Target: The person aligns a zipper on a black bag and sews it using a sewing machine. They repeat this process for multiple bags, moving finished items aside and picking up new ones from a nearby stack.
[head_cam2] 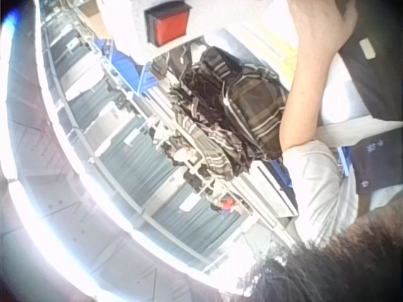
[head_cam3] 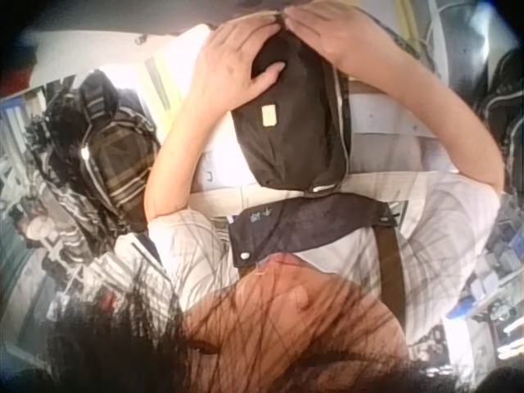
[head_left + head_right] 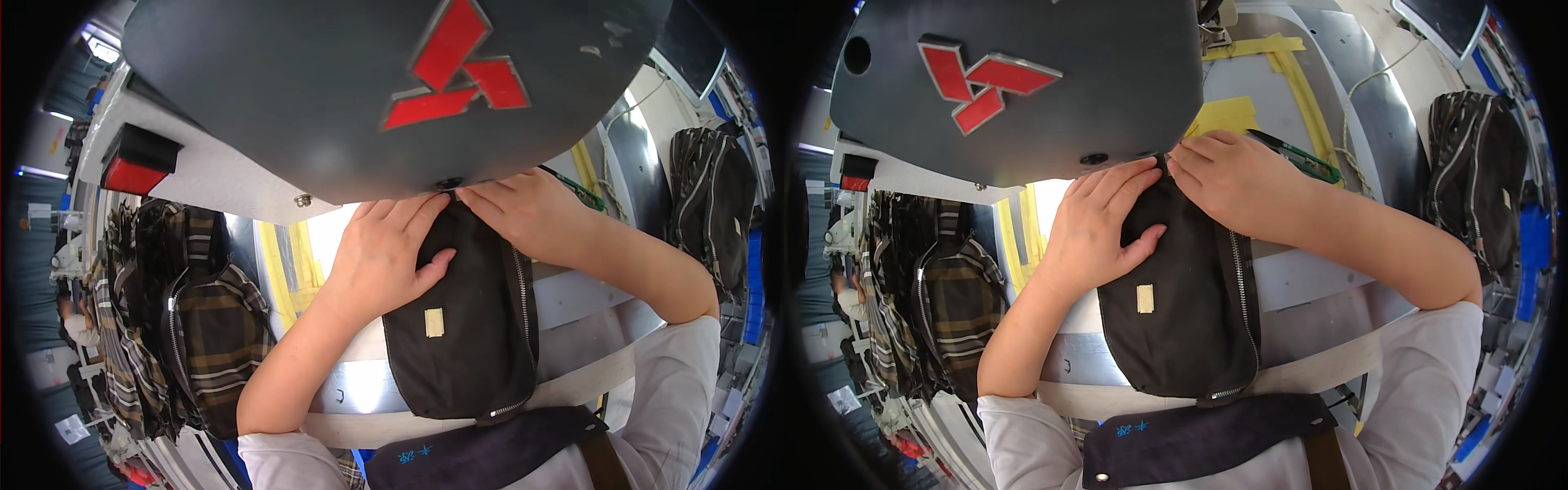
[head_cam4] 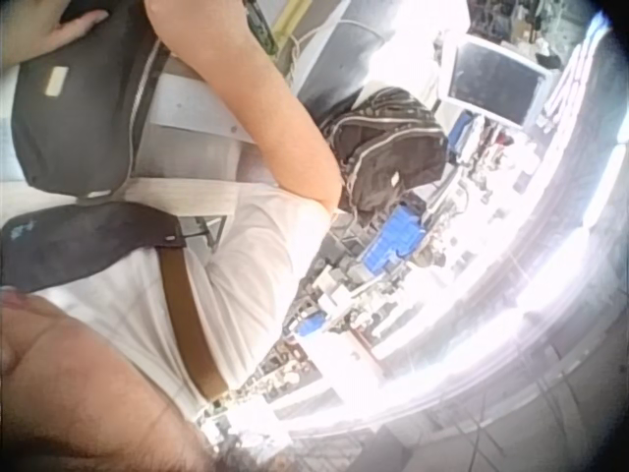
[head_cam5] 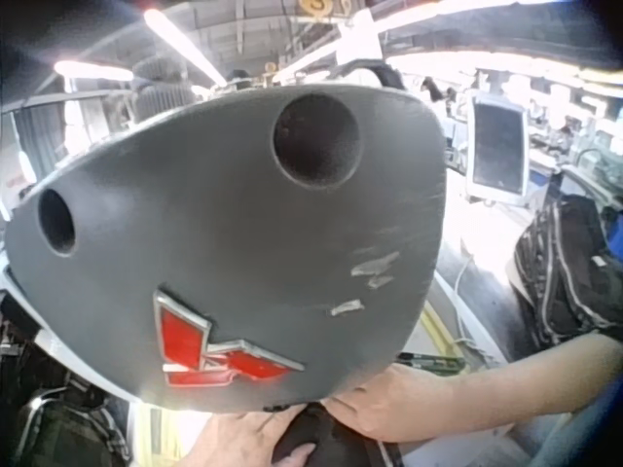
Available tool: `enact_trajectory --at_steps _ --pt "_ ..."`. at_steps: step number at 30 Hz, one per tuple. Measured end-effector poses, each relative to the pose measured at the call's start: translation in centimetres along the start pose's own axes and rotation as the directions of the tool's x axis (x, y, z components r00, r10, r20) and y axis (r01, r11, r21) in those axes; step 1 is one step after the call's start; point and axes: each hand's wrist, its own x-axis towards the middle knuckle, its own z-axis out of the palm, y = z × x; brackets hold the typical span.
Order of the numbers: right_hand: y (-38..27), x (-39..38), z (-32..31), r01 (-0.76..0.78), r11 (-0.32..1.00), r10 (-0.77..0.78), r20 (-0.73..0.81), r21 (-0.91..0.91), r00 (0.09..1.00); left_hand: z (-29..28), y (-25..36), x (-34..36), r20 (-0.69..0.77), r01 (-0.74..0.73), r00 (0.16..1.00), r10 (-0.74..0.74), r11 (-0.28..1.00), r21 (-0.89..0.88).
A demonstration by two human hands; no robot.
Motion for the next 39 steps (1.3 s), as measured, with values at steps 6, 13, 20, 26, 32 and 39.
enact_trajectory --at_steps 6,13,20,26,32,39 --pt "0.2 0.0 0.1 0.02 1.0 -0.02 -0.007 0.001 1.0 -0.1 -0.2 0.1 0.008 -0.001 1.0 0.001 1.0 -0.005" --pt "0.3 0.1 -0.1 0.041 0.999 -0.041 0.008 -0.006 0.999 -0.1 -0.2 0.0 0.031 0.021 0.999 -0.021 1.0 -0.009" --pt "0.6 0.3 0.0 0.06 0.996 -0.058 0.026 -0.07 0.998 -0.6 -0.6 0.3 0.067 0.02 0.998 -0.021 1.0 0.021" --pt "0.4 0.1 0.2 0.075 0.995 -0.076 -0.005 -0.066 0.997 -0.5 -0.5 0.0 0.037 0.001 0.999 -0.001 1.0 0.001" --pt "1.5 0.4 0.9 0.017 1.0 -0.017 -0.034 -0.001 0.999 -0.6 -1.1 0.8 0.051 0.012 0.999 -0.015 0.998 0.061" --pt "1.5 0.7 1.0 0.006 1.0 -0.007 -0.037 -0.023 0.999 -0.1 -1.7 0.5 0.039 0.038 0.998 -0.039 0.999 0.036"
